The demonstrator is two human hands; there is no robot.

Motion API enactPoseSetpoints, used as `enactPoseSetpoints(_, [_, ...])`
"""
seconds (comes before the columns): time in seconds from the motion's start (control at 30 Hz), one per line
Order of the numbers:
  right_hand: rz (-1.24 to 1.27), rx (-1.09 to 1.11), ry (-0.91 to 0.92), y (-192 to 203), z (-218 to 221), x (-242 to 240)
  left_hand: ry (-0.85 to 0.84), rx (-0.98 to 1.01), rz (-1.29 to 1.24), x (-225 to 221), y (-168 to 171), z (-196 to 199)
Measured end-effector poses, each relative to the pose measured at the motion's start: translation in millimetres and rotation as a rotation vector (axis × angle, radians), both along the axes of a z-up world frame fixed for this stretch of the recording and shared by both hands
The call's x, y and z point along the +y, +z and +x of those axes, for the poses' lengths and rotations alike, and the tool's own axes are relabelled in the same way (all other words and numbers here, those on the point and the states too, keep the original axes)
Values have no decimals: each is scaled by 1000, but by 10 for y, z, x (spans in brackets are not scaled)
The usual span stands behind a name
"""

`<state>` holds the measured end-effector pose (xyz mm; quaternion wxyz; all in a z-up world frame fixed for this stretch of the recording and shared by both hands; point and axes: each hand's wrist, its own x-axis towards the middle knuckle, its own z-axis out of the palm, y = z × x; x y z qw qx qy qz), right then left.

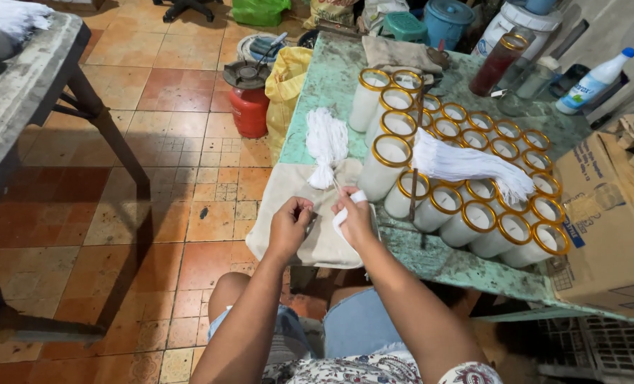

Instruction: Tying and preparing individual cotton wicks for candle production.

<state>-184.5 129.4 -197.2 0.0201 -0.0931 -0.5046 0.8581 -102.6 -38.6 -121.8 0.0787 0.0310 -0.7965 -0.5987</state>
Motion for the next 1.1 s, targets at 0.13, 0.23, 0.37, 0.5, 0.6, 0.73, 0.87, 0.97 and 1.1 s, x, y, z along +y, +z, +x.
enactPoseSetpoints(0.13, [208, 205, 48, 309, 498, 3, 15, 30, -15, -48, -73, -18])
enactPoseSetpoints(0.23, [315, 253, 169, 265, 735, 138, -31, 63, -28, -62, -67, -13])
enactPoseSetpoints(0.37, [495, 304, 287, 355, 1042, 331, -365, 101, 170, 174, 419, 341])
enactPoseSetpoints(0.5, [420, 256, 205, 234, 1100, 620, -672, 74, 59, 459, 121, 205])
enactPoseSetpoints(0.6, [642, 108, 22, 414, 1139, 881, -545, -80, -295, 201, 324, 224])
enactPoseSetpoints(0.73, [792, -23, -34, 311, 1098, 1242, -496, -194, -588, -232, 433, -22])
enactPoseSetpoints(0.87, [428, -178, -121, 233, 1006, 1336, -347, -294, -811, -710, 101, -425])
enactPoseSetpoints(0.97, [326, -186, -105, 299, 1024, 1351, -212, -285, -828, -885, 86, -416])
enactPoseSetpoints(1.1, [294, -148, -98, 315, 1040, 1345, -172, -159, -758, -861, 18, -303])
